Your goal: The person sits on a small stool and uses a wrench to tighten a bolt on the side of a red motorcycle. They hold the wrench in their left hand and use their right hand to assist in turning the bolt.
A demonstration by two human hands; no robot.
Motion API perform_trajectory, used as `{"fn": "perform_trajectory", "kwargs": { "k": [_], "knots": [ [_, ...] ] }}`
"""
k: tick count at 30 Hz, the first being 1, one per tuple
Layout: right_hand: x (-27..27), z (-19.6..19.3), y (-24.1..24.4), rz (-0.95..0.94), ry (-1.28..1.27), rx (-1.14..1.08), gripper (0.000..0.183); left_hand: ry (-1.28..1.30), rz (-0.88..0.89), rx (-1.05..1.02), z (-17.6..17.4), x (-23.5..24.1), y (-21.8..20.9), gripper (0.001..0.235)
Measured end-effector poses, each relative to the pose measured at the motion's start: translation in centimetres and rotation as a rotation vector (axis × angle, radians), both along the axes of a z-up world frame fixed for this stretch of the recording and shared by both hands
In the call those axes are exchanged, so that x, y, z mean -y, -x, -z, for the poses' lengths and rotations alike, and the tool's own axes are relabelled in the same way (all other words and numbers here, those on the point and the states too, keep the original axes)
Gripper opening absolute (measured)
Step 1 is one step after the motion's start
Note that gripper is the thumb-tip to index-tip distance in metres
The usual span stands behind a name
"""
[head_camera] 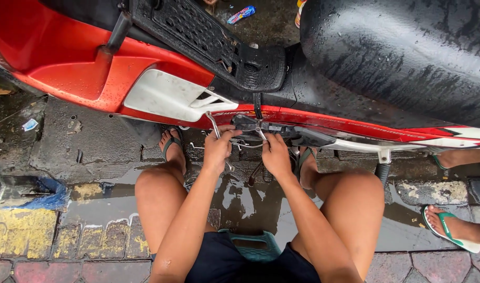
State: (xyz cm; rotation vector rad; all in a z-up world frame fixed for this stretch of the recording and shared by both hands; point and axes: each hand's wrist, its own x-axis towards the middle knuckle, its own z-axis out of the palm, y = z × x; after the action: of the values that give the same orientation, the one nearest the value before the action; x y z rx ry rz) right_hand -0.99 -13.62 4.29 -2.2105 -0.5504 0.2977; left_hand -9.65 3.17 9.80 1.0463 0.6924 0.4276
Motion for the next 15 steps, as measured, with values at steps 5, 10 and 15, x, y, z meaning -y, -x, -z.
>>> {"fn": "perform_trajectory", "kwargs": {
  "k": [5, 10, 15],
  "knots": [
    [2.3, -2.6, -0.6, -0.107, 0.175, 0.199, 0.023, 0.105, 0.043, -0.027, 3.4, 2.1, -2.8, 0.019],
    [2.9, -6.0, -1.9, -0.237, 0.255, 0.298, 0.026, 0.154, 0.068, -0.088, 6.9, 3.5, -5.8, 0.020],
    [3.8, -7.4, -4.3, -0.479, 0.454, 0.530, 0.024, 0.244, 0.067, -0.099, 6.1, 4.2, -6.7, 0.022]
  ]
}}
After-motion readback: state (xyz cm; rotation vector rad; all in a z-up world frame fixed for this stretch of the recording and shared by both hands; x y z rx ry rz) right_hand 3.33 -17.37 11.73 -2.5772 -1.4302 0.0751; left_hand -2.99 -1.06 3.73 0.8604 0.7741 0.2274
